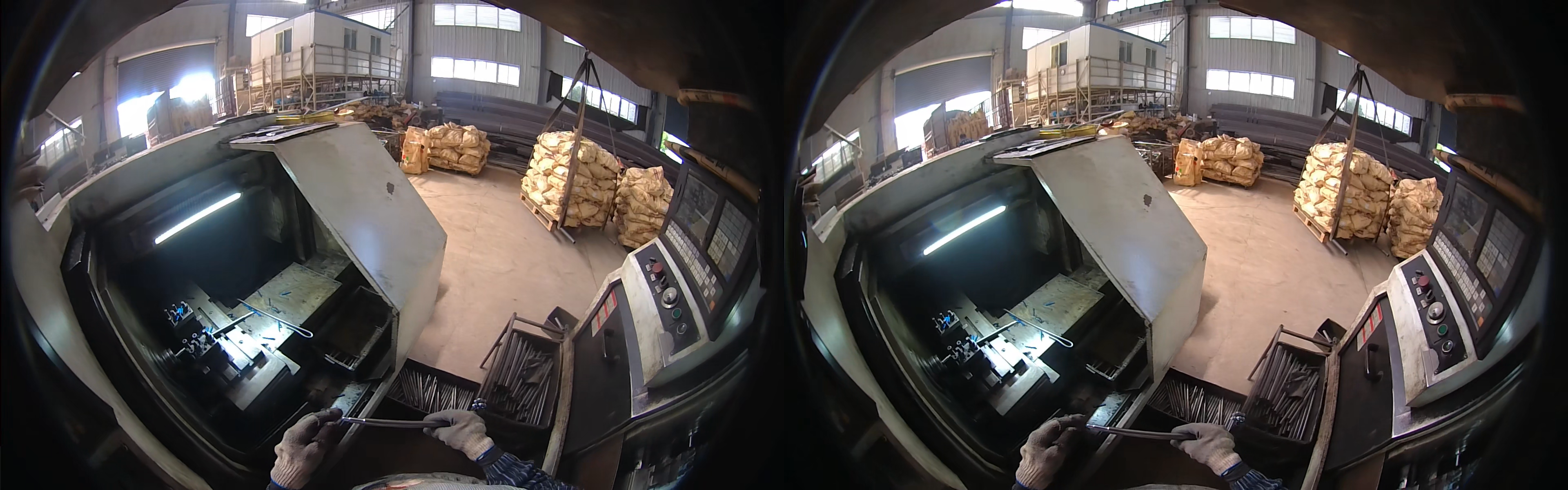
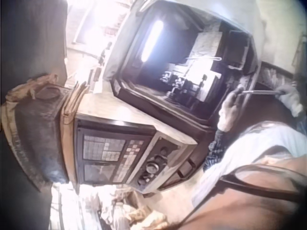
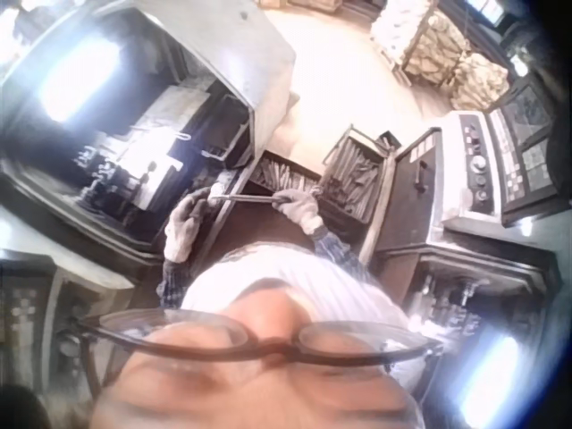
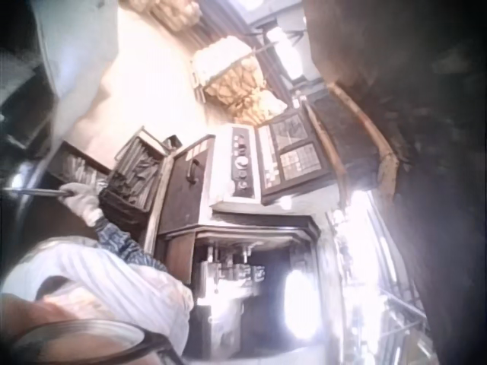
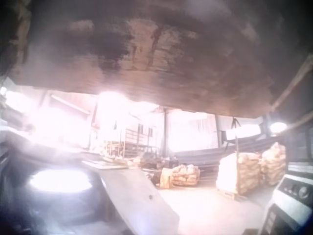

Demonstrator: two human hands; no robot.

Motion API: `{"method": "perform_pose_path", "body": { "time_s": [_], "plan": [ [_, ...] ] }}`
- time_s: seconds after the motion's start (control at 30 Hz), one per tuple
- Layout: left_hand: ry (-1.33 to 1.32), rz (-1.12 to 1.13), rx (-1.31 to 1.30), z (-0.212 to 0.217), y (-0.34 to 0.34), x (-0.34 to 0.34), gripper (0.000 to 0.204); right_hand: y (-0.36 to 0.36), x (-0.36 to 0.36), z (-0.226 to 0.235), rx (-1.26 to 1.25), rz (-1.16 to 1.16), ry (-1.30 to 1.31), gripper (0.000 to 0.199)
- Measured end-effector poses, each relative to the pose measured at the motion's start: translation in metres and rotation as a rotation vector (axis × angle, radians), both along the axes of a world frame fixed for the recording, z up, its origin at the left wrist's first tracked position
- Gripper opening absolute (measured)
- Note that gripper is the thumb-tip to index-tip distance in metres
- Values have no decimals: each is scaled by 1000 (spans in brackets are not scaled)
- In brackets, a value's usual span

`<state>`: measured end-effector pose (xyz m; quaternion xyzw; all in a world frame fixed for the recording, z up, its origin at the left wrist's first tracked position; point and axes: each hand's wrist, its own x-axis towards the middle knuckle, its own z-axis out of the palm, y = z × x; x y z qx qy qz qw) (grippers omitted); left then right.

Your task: The person operates a CNC lathe in a workshop, repeatedly loading metal rods into the chuck, closing the door, and starting the machine. They remove finished rods and place them into a nearby bin. The cycle repeats throughout the clip.

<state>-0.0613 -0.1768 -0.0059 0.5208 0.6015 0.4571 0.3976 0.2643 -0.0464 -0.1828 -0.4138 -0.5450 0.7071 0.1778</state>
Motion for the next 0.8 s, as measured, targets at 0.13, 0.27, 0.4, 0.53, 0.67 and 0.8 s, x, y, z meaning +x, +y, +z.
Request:
{"method": "perform_pose_path", "body": {
  "time_s": [0.13,0.27,0.4,0.53,0.67,0.8],
  "plan": [
    [-24,72,99,2,-15,-29,26,-18,-59,28,182,-36,-267,30],
    [84,96,62,-4,-16,-49,27,-12,-86,29,421,11,-449,35],
    [-106,189,113,-13,-10,-56,28,-1,-98,41,462,18,-443,38],
    [-246,254,80,-20,2,-61,29,18,-98,44,364,14,-347,39],
    [-77,269,138,1,16,-57,29,54,-95,24,121,7,-147,38],
    [25,283,110,15,34,-50,28,76,-99,0,234,11,-76,36]
  ]
}}
